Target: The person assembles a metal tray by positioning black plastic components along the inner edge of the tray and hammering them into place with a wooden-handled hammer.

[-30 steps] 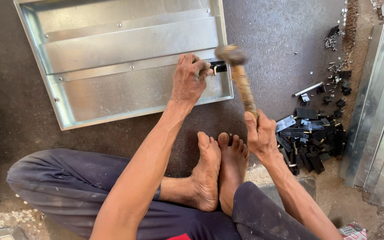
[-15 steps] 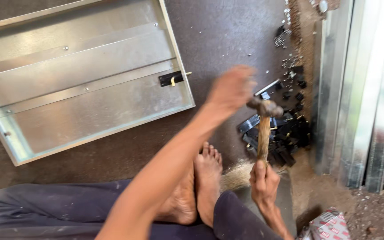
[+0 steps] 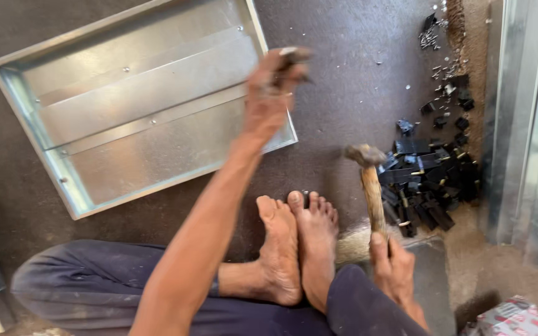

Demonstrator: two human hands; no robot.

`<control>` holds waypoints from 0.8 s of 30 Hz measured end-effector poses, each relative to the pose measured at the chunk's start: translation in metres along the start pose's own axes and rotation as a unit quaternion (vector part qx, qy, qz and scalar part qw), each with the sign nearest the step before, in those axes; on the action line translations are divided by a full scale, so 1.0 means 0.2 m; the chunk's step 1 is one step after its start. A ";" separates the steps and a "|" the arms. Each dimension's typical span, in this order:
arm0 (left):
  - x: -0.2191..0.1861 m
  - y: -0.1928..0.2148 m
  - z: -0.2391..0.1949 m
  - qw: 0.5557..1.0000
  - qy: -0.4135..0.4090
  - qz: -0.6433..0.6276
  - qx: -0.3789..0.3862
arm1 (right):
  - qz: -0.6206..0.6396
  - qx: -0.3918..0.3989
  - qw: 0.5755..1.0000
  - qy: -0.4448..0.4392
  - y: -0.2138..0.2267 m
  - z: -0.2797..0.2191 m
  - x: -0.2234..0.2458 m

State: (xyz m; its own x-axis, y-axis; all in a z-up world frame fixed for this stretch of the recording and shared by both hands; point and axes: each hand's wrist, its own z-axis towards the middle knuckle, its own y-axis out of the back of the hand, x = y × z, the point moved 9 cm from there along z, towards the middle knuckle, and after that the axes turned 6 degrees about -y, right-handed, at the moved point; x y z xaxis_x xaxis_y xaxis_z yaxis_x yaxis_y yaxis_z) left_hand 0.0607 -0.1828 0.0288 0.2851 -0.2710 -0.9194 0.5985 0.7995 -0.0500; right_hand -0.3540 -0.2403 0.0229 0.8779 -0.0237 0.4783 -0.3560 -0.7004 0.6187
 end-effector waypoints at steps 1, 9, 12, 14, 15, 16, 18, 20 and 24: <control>0.05 0.11 -0.03 0.992 0.053 0.116 0.011 | -0.010 0.011 1.000 0.011 -0.02 0.01 0.06; -0.05 0.26 -0.11 0.978 0.005 0.207 -0.004 | -0.063 0.070 0.995 0.043 -0.02 0.12 0.29; -0.03 0.29 -0.13 0.967 0.037 0.250 0.019 | -0.064 0.082 0.993 0.050 -0.02 0.17 0.36; -0.07 0.29 -0.14 0.963 -0.004 0.269 0.016 | -0.071 0.086 0.992 0.066 -0.02 0.18 0.45; -0.07 0.28 -0.16 0.963 -0.006 0.270 0.017 | -0.049 0.088 0.992 0.081 0.00 0.17 0.50; -0.08 0.28 -0.17 0.962 -0.011 0.274 0.017 | -0.025 0.090 0.991 0.098 0.02 0.17 0.58; -0.07 0.28 -0.17 0.959 0.002 0.283 0.025 | 0.017 0.075 0.983 0.165 0.10 0.14 0.75; -0.03 0.27 -0.18 0.955 0.038 0.290 0.040 | 0.098 0.038 0.949 0.299 0.22 0.05 0.96; -0.04 0.26 -0.21 0.953 -0.001 0.303 0.022 | 0.090 0.020 0.909 0.406 0.16 -0.02 1.18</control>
State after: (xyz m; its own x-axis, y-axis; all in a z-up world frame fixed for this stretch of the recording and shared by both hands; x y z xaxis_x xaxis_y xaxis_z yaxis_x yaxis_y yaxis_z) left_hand 0.0577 -0.1161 0.0178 0.5899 0.2326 -0.7733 0.3537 0.7864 0.5064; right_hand -0.1602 -0.2662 0.1584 0.2755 0.3830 0.8817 -0.4447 -0.7624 0.4701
